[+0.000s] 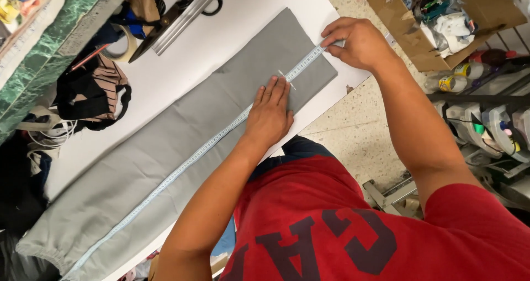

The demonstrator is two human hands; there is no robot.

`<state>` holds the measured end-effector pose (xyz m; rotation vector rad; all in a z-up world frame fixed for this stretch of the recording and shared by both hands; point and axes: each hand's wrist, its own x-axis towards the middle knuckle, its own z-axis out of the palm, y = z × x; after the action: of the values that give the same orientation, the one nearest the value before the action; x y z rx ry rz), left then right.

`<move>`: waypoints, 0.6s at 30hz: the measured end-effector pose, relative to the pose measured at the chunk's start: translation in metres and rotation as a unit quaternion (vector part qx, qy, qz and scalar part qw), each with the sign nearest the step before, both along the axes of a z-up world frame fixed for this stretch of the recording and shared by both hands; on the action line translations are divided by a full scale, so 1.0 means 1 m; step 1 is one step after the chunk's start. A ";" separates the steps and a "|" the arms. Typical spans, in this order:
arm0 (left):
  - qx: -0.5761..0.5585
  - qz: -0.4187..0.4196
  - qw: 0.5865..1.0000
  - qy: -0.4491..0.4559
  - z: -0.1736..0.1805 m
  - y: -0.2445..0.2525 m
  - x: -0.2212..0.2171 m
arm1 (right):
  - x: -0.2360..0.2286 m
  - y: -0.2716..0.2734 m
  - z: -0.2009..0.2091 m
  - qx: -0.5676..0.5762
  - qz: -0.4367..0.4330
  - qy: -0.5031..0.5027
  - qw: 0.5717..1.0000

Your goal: Measuring, marking, and cutting a piece of grey fabric on a workshop table.

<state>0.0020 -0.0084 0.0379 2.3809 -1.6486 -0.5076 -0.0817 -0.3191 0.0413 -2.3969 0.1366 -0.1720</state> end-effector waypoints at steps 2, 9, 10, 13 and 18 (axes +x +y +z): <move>-0.009 0.003 1.000 -0.012 -0.001 0.000 -0.002 | -0.001 0.000 0.003 0.006 -0.017 0.024 1.000; 0.035 -0.021 0.999 -0.036 0.002 -0.002 0.002 | 0.000 -0.002 0.012 0.036 0.005 0.017 0.999; 0.032 -0.023 0.999 -0.034 0.002 -0.003 0.002 | -0.001 -0.002 0.011 0.033 -0.001 0.028 0.999; -0.009 -0.019 0.999 -0.048 0.003 -0.005 0.003 | -0.004 0.003 0.026 0.031 -0.004 -0.001 1.000; -0.171 0.099 0.980 -0.015 0.017 0.013 0.006 | -0.015 0.024 0.123 0.028 0.021 -0.108 0.994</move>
<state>0.0075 0.0045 0.0547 2.2667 -1.3600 -0.1400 -0.0964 -0.2950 0.1647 -2.3067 -0.0107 -0.4004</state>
